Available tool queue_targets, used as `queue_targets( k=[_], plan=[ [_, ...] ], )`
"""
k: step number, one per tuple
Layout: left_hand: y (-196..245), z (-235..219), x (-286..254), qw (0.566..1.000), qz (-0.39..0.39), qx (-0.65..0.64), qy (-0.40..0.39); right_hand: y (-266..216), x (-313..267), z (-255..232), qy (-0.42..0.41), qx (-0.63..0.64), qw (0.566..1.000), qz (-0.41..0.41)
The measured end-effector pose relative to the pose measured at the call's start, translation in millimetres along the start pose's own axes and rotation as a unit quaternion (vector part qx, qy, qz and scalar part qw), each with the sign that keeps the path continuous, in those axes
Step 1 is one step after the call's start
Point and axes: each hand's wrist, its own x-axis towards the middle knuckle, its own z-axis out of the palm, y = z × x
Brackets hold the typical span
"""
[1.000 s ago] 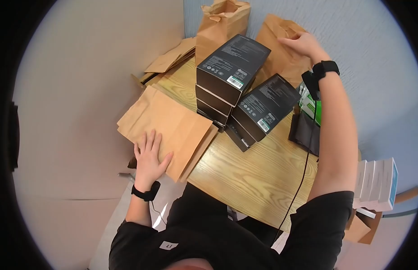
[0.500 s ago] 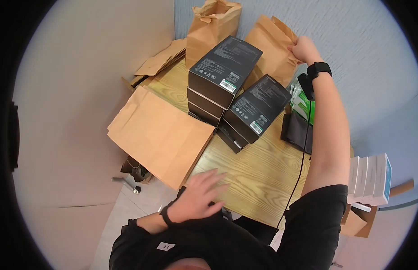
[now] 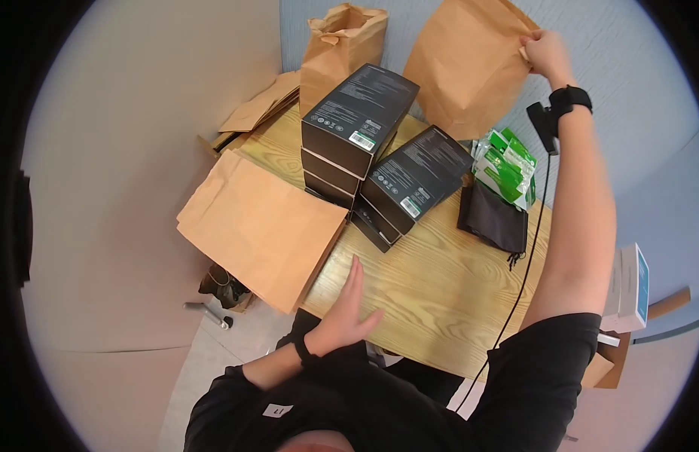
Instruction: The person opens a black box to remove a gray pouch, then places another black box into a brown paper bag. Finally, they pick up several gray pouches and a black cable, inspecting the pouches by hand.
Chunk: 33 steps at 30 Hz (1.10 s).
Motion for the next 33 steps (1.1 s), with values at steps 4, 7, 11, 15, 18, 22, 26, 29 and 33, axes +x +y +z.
queue_targets(
  k=[4,7,11,15,18,22,26,29,33],
  plan=[
    [-6,2,7,0.999,-0.014,-0.049,0.008,6,-6,-58,0.054,-0.013,0.998,-0.018],
    [-9,7,12,0.995,-0.022,-0.094,0.037,16,-18,-115,0.1,-0.058,0.992,-0.05],
    [-29,29,38,0.97,-0.051,-0.217,0.098,39,-57,-181,0.127,-0.217,0.961,-0.116],
    [-32,33,75,0.948,-0.07,-0.28,0.132,63,-152,-215,0.144,-0.203,0.963,-0.1],
    [-35,37,86,0.941,-0.095,-0.305,0.112,95,-229,-232,0.107,-0.17,0.979,-0.025],
    [-42,44,101,0.949,-0.103,-0.285,0.081,117,-328,-227,0.093,-0.032,0.995,0.026],
    [-23,56,125,0.955,-0.129,-0.246,0.101,127,-394,-225,0.029,-0.054,0.994,0.095],
    [-13,61,136,0.974,-0.122,-0.171,0.084,127,-435,-213,0.035,-0.007,0.993,0.109],
    [-33,81,156,0.981,-0.119,-0.126,0.083,122,-460,-206,0.023,-0.012,0.984,0.176]
  ],
)
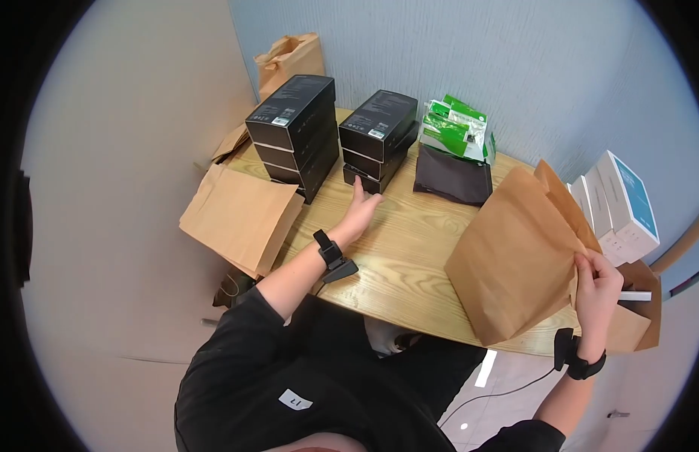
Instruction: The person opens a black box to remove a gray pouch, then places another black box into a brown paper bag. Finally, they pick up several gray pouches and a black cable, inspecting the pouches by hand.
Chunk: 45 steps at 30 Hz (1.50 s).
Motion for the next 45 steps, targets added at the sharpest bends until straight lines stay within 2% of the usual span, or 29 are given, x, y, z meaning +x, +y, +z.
queue_targets(
  k=[2,6,8,12,14,15,16,17,18,19,20,21,22,23,24,25,26,27,28,30,31,33,34,36,37,39,41,43,45],
  plan=[
    [-2,2,6,0.997,-0.023,-0.063,-0.037,13,2,5,0.056,0.049,0.997,-0.026],
    [0,-3,15,0.992,-0.053,-0.092,-0.074,21,12,8,0.039,0.041,0.998,0.001],
    [3,-10,25,0.976,-0.091,-0.165,-0.11,13,19,6,0.009,-0.065,0.997,0.031],
    [24,-44,22,0.966,-0.121,-0.106,-0.201,10,19,2,-0.009,-0.094,0.995,0.042],
    [34,-53,19,0.969,-0.127,-0.092,-0.193,16,15,0,0.009,-0.054,0.998,-0.005],
    [38,-56,18,0.971,-0.12,-0.101,-0.179,16,13,3,0.06,-0.034,0.995,-0.076],
    [37,-59,17,0.973,-0.113,-0.111,-0.166,11,8,1,0.055,-0.034,0.995,-0.075],
    [30,-56,20,0.973,-0.117,-0.111,-0.165,-20,1,-3,0.132,-0.09,0.983,-0.091],
    [18,-49,25,0.994,-0.056,-0.063,-0.074,-47,-7,0,0.209,-0.146,0.961,-0.107],
    [4,-45,28,1.0,0.004,-0.015,0.012,-68,-22,13,0.206,-0.152,0.961,-0.103],
    [-6,-42,34,1.0,0.004,-0.016,0.012,-83,-33,28,0.205,-0.006,0.969,-0.137],
    [-15,-39,41,0.992,0.093,0.041,0.071,-97,-43,42,0.198,0.137,0.956,-0.165],
    [-19,-37,44,0.971,0.18,0.097,0.128,-107,-51,58,0.062,0.209,0.957,-0.19],
    [-13,-38,43,0.973,0.175,0.099,0.113,-126,-45,88,-0.045,0.238,0.946,-0.216],
    [-9,-37,44,0.974,0.175,0.1,0.108,-146,-39,121,-0.149,0.294,0.931,-0.156],
    [-7,-36,46,0.973,0.198,0.078,0.086,-153,-28,161,-0.203,0.289,0.925,-0.139],
    [-7,-40,46,0.973,0.215,0.056,0.058,-150,-13,210,-0.211,0.276,0.924,-0.159],
    [4,-42,45,0.969,0.244,0.043,0.01,-138,7,254,-0.166,0.251,0.934,-0.194],
    [5,-43,44,0.968,0.247,0.043,0.01,-125,25,294,-0.119,0.201,0.951,-0.204],
    [9,-44,43,0.972,0.23,-0.04,-0.018,-107,51,351,-0.071,0.211,0.959,-0.176],
    [7,-43,43,0.973,0.214,-0.081,-0.013,-107,58,356,-0.065,0.214,0.958,-0.182],
    [3,-49,43,0.984,0.173,-0.051,-0.005,-107,68,371,-0.182,0.317,0.93,-0.046],
    [2,-50,42,0.985,0.164,-0.052,-0.002,-100,71,385,-0.184,0.318,0.929,-0.049],
    [-2,-48,42,0.986,0.151,-0.063,-0.01,-95,66,402,-0.107,0.376,0.918,-0.072],
    [-6,-45,44,0.985,0.159,-0.069,-0.001,-89,62,408,-0.132,0.449,0.883,-0.042],
    [-10,-43,44,0.985,0.158,-0.069,0.004,-90,59,405,-0.148,0.444,0.883,-0.03],
    [-10,-42,46,0.983,0.154,-0.091,-0.028,-84,61,412,-0.158,0.443,0.882,-0.021],
    [-5,-41,47,0.981,0.151,-0.109,-0.049,-75,62,424,-0.105,0.415,0.901,-0.069],
    [-8,-41,49,0.978,0.144,-0.131,-0.069,-78,62,427,-0.084,0.453,0.885,-0.059]
  ],
)
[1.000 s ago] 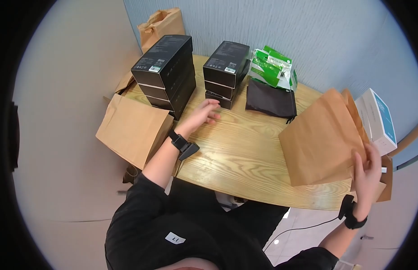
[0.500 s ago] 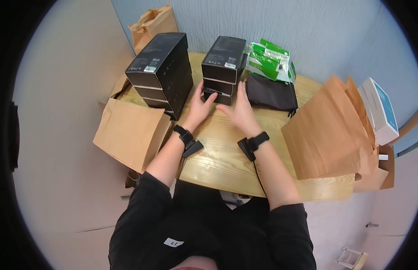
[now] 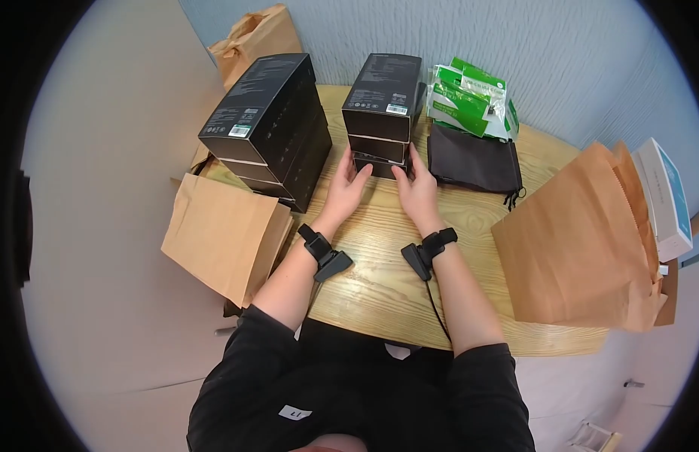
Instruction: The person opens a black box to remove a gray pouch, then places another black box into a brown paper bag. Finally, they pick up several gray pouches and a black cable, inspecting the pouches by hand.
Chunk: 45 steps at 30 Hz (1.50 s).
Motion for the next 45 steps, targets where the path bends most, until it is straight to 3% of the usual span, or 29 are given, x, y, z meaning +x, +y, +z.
queue_targets(
  k=[2,4,5,7,9,11,22,24,25,27,28,29,32,33,34,36,39,41,43,45],
  plan=[
    [-1,-1,1,1.0,0.016,0.004,-0.016,-6,3,0,0.024,0.038,0.999,-0.008],
    [0,-6,-1,0.999,-0.029,0.014,-0.002,-17,6,-4,0.03,-0.094,0.994,0.056],
    [3,-7,-3,0.997,-0.072,0.024,0.014,-19,9,-2,0.032,-0.093,0.993,0.059],
    [7,-3,-7,0.996,-0.077,0.007,0.052,-21,17,5,0.055,-0.231,0.971,0.034],
    [3,-9,-7,0.996,-0.062,0.045,0.046,-26,22,11,0.06,-0.223,0.972,0.031],
    [2,-9,-7,0.994,-0.078,0.054,0.046,-26,32,17,0.064,-0.278,0.953,0.1],
    [-4,-10,-9,0.992,-0.075,0.086,0.057,1,68,21,0.105,-0.324,0.932,0.122],
    [8,-8,-15,0.982,-0.03,0.185,0.03,2,62,20,0.102,-0.316,0.935,0.123],
    [16,-6,-24,0.984,-0.04,0.176,0.013,5,56,20,0.109,-0.318,0.937,0.089],
    [90,15,-61,0.989,-0.059,0.137,-0.015,0,44,15,0.117,-0.317,0.939,0.054],
    [116,15,-86,0.989,-0.044,0.126,-0.059,-7,37,12,0.094,-0.251,0.959,0.092],
    [152,11,-112,0.984,-0.059,0.127,-0.11,-12,31,9,0.069,-0.183,0.972,0.129],
    [247,-24,-155,0.942,0.03,0.144,-0.301,8,15,1,0.056,-0.093,0.987,0.116],
    [274,-41,-163,0.933,0.02,0.159,-0.323,10,10,-1,0.041,-0.04,0.993,0.107],
    [299,-65,-169,0.924,-0.046,0.133,-0.357,10,5,-1,0.04,-0.033,0.993,0.11],
    [361,-76,-179,0.94,-0.176,0.211,-0.2,9,3,-3,0.024,0.008,0.996,0.086],
    [430,-65,-150,0.9,-0.143,0.403,-0.081,7,-2,-5,0.012,-0.014,0.997,0.078],
    [462,-76,-119,0.906,-0.092,0.373,-0.179,2,-8,-6,0.007,-0.019,0.996,0.083],
    [466,-47,-92,0.913,-0.019,0.359,-0.195,-3,-7,-8,0.007,-0.023,0.996,0.081],
    [465,-32,-61,0.875,-0.043,0.382,-0.295,-4,-15,-12,-0.005,-0.022,0.997,0.075]
  ],
)
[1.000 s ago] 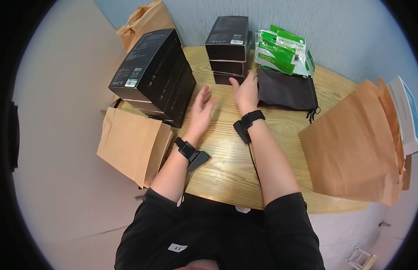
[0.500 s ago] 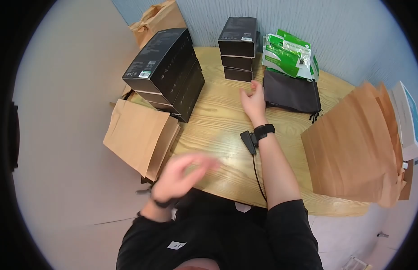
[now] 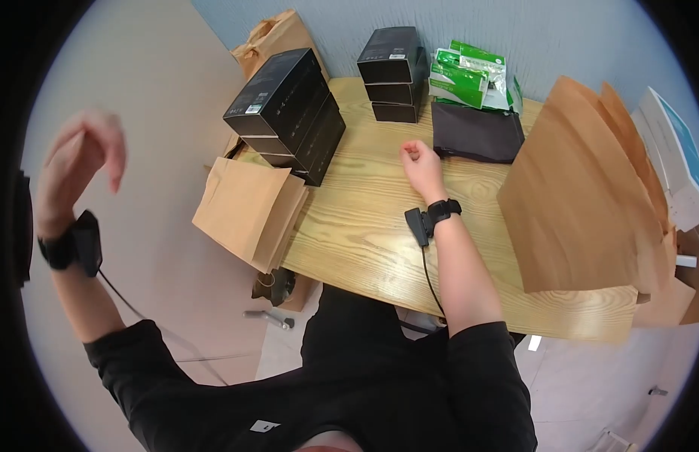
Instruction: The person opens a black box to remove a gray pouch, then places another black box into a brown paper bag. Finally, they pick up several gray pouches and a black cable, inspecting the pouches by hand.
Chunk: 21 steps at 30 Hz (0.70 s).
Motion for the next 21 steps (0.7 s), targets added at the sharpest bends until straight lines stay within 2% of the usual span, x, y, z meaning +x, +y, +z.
queue_targets(
  k=[2,4,6,8,10,13,16,18,20,21],
  plan=[
    [-1,6,36,0.997,-0.014,-0.008,-0.072,3,-6,-2,-0.001,0.015,1.0,-0.005],
    [-12,22,75,0.994,0.026,0.005,-0.108,7,-11,-5,-0.006,0.028,1.0,-0.006],
    [-27,48,113,0.992,0.028,-0.047,-0.116,8,-15,-8,-0.032,0.049,0.998,0.005],
    [-37,61,153,0.984,0.042,-0.07,-0.158,1,-16,-11,-0.034,0.07,0.997,0.011],
    [-44,72,195,0.949,0.049,-0.243,-0.197,-2,-18,-11,-0.041,0.093,0.995,0.018],
    [-59,90,236,0.925,0.089,-0.313,-0.198,-1,-19,-12,-0.045,0.093,0.994,0.032],
    [-95,127,246,0.899,0.117,-0.385,-0.174,-1,-19,-13,-0.035,0.107,0.993,0.03],
    [-141,155,246,0.829,0.141,-0.524,-0.137,6,-17,-12,-0.037,0.127,0.991,0.034],
    [-180,190,236,0.705,0.134,-0.688,-0.109,6,-16,-12,-0.035,0.127,0.991,0.033],
    [-196,208,231,0.668,0.111,-0.731,-0.079,6,-16,-12,-0.039,0.13,0.99,0.036]
  ],
)
